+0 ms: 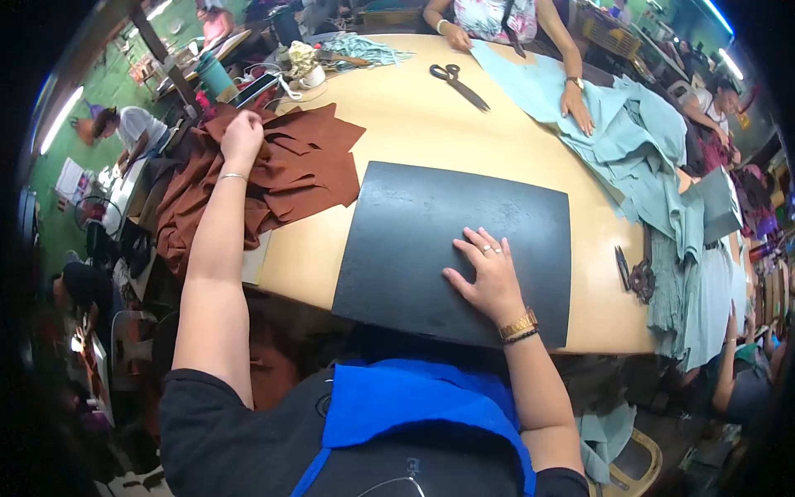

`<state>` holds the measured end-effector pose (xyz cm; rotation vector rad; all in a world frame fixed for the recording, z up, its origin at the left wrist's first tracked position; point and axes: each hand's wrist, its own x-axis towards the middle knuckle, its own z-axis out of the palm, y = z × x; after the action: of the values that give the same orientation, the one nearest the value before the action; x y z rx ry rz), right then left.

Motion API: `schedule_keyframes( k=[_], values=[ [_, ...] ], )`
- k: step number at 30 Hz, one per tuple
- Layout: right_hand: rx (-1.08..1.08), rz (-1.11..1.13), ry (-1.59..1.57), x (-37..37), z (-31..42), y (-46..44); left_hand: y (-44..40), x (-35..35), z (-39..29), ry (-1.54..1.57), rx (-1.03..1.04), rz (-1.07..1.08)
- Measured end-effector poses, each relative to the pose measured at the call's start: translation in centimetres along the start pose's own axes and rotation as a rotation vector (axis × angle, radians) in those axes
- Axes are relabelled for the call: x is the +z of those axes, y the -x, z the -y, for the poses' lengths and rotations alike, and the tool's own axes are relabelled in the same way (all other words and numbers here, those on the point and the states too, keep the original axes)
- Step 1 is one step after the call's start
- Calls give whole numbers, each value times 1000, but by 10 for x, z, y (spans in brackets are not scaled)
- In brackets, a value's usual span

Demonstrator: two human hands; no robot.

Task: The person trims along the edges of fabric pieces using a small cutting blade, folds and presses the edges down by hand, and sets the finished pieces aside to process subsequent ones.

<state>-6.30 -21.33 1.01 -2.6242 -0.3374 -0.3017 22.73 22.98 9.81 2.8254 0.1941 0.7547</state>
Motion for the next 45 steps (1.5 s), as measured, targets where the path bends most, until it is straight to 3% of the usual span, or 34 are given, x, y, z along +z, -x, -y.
schedule_keyframes(
  k=[2, 4, 6, 8, 11, 14, 15, 20, 22, 24, 26, 27, 30, 31, 34, 35, 38, 41, 43, 45],
  values=[
    [5, 9, 7, -2, 0, 0, 6, -25, -39, 258, 42, -167],
    [15, -1, -21, 0, -2, 0, 21, -38, -75, 620, 221, -228],
    [32, -41, -77, 3, -8, 1, 69, -69, -132, 863, 417, -242],
    [112, -188, -314, 1, -14, 1, 126, -82, -173, 1007, 757, -229],
    [289, -401, -799, 2, -24, 3, 209, -82, -196, 895, 1210, 55],
    [243, -499, -1021, 4, -31, 3, 284, -61, -196, 876, 1289, 392],
    [204, -531, -677, 15, -45, 2, 301, -51, -190, 880, 1289, 446],
    [354, -448, -860, 8, -31, 1, 303, -53, -176, 932, 1077, 558],
    [411, -406, -918, 1, -27, 0, 299, -30, -167, 995, 847, 524],
    [379, -408, -879, 5, -29, 0, 288, 0, -163, 1122, 502, 621],
    [373, -382, -830, 2, -27, 0, 264, 7, -177, 1124, 459, 633],
    [347, -412, -849, 5, -29, -1, 252, 21, -181, 1171, 478, 673],
    [319, -476, -920, 18, -40, -2, 236, 39, -209, 838, 690, 580],
    [348, -478, -958, 18, -43, 0, 236, 36, -215, 659, 878, 411],
    [318, -684, -901, 5, -38, 7, 229, 13, -230, 431, 868, 753],
    [250, -802, -828, -2, -35, 12, 234, 35, -222, 620, 933, 586],
    [4, -1043, -589, -43, -13, 28, 253, -8, -223, 1256, 456, 648],
    [-284, -1146, -437, -108, 30, 33, 249, -68, -214, 1383, 434, 135],
    [-439, -1204, -311, -154, 52, 23, 225, -100, -204, 1556, 352, -58],
    [-511, -1247, -220, -190, 56, 0, 194, -123, -198, 1711, 105, 2]
  ],
)
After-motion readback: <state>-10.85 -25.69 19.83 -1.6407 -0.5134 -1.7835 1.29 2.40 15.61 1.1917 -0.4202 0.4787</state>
